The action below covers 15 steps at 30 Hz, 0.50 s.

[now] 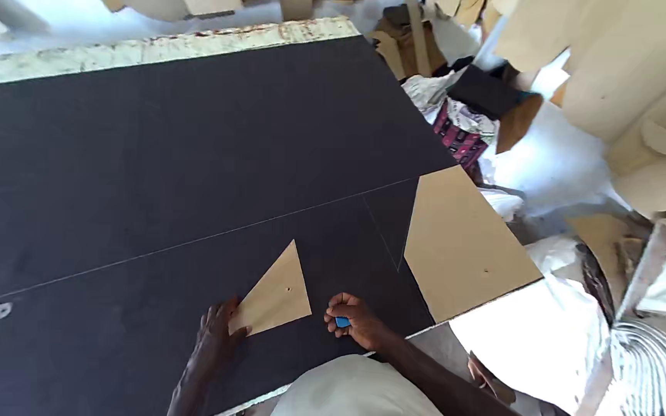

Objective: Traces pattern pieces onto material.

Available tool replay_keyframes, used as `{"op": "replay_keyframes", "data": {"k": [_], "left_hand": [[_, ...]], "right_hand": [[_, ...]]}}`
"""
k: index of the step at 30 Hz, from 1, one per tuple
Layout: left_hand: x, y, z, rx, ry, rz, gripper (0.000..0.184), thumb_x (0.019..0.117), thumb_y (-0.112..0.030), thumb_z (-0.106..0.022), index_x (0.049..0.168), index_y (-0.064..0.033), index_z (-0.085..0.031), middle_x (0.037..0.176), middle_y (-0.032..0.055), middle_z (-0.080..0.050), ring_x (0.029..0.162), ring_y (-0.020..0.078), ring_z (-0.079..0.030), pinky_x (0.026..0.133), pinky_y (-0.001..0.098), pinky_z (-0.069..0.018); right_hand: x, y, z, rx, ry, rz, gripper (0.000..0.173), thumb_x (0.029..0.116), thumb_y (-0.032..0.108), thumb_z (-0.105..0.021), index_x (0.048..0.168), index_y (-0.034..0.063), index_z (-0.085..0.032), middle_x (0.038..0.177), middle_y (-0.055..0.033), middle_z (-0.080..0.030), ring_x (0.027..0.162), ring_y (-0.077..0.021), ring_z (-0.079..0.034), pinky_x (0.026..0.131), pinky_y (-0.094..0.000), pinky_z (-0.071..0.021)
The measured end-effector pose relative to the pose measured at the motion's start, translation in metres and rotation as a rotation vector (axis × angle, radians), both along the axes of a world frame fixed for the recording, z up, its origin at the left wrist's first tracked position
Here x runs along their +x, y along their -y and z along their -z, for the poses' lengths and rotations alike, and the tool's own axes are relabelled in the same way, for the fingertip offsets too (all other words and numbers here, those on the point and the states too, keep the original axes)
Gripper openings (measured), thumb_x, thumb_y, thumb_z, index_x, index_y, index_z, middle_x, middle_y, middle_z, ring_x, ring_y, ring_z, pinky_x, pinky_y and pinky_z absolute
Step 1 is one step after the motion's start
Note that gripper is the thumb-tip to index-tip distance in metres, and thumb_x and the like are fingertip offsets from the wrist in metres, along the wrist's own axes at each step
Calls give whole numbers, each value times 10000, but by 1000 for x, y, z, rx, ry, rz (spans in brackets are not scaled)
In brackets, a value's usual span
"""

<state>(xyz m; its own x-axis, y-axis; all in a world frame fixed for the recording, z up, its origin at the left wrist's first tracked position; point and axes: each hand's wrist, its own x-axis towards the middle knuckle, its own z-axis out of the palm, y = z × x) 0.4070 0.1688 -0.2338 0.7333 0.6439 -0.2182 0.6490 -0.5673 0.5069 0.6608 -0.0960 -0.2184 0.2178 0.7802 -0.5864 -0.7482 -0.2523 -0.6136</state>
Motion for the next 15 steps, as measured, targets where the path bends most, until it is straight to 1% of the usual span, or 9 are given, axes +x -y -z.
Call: {"op": "replay_keyframes", "data": {"k": [2, 5, 7, 10, 13, 15], "left_hand": [[14, -6, -5, -53, -65, -70, 764, 804, -221, -878, 1465, -82, -523, 1319, 213, -608, 1239, 429, -562, 1059, 653, -450], [31, -11, -11, -148, -99, -174, 658, 813, -228, -880, 1370, -51, -579, 1210, 197, -655, 1127, 375, -627, 998, 602, -510], [41, -8, -21, -198, -121, -220, 557, 829, -198, -868, 1293, -25, -613, 1161, 204, -664, 1070, 357, -653, 955, 580, -540], [51, -3, -32, -223, -135, -247, 470, 834, -130, -854, 1232, 0, -640, 1094, 215, -682, 1006, 358, -672, 913, 581, -555], [50, -5, -32, -198, -135, -219, 422, 844, -121, -842, 1197, 4, -646, 1082, 213, -675, 991, 357, -667, 900, 583, -552], [49, -5, -34, -202, -147, -220, 418, 853, -130, -837, 1196, 3, -639, 1076, 207, -671, 982, 350, -665, 895, 572, -554]], "right_hand": [[18, 4, -3, 19, 8, -96, 235, 993, 84, -599, 1220, 25, -580, 1009, -154, -719, 792, -208, -702, 664, -321, -582], [42, 10, -3, 37, 42, -179, 258, 1001, 113, -620, 1249, 39, -616, 1049, -130, -722, 822, -189, -697, 684, -309, -578], [53, 13, -4, 30, 57, -204, 279, 1014, 135, -621, 1281, 52, -619, 1085, -124, -725, 840, -189, -703, 710, -313, -584], [59, 16, -4, 26, 81, -242, 324, 1035, 149, -602, 1347, 66, -575, 1165, -117, -719, 876, -201, -718, 750, -336, -601], [54, 15, 1, 26, 87, -240, 399, 1037, 85, -554, 1431, 54, -504, 1215, -140, -703, 875, -235, -730, 760, -366, -617], [50, 13, 2, 25, 72, -230, 432, 1031, 47, -529, 1461, 53, -478, 1232, -155, -696, 869, -246, -733, 760, -368, -620]]}}
